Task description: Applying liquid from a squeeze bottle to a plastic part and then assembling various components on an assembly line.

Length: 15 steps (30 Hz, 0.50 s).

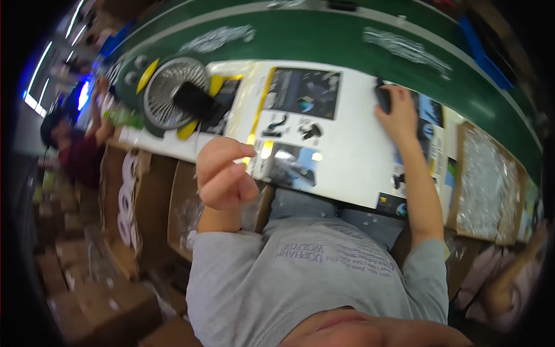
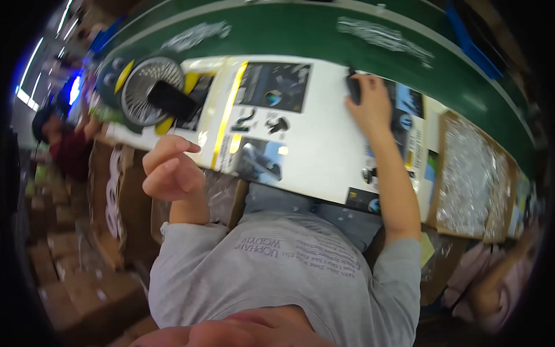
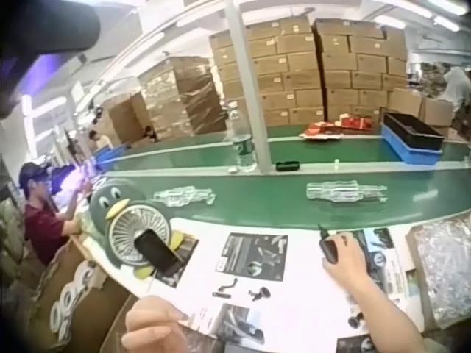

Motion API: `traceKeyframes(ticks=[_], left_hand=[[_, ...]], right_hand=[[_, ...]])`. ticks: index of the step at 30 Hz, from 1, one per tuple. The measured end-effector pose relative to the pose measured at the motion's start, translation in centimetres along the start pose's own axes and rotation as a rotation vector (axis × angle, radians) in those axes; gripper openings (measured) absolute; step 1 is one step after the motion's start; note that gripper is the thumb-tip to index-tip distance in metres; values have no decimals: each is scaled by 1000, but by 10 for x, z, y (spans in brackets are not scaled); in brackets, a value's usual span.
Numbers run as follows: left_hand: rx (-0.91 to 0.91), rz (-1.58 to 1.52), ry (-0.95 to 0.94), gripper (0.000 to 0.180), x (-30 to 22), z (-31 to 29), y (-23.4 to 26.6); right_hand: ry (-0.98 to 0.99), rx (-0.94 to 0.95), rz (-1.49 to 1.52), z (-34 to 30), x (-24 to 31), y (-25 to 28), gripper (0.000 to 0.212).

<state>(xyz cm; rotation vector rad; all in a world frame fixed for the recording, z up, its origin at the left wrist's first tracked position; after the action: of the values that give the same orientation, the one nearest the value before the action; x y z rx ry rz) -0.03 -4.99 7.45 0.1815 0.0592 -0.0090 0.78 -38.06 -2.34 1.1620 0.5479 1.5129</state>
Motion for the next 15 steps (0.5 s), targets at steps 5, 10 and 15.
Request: traceKeyframes(ticks=[5, 10, 15], left_hand=[[211, 361, 247, 11, -16, -49, 78], [387, 694, 815, 14, -3, -178, 126], [407, 892, 1202, 19, 15, -291, 136]], right_hand=[[-75, -44, 104, 2, 2, -8, 38], [-106, -93, 271, 7, -18, -20, 37], [-238, -179, 547, 7, -31, -21, 34]])
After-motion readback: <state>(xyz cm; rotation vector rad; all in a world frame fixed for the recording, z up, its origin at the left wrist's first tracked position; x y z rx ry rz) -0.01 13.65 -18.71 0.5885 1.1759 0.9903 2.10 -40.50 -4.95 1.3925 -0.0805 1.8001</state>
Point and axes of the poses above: each hand's wrist, its own z-axis towards the middle knuckle, its own y-axis out of the back of the hand, x = y × z, the point moved 1 cm from there along z, towards the middle knuckle, and after that the axes turned 3 degrees about -z, right-handed, at the moved point
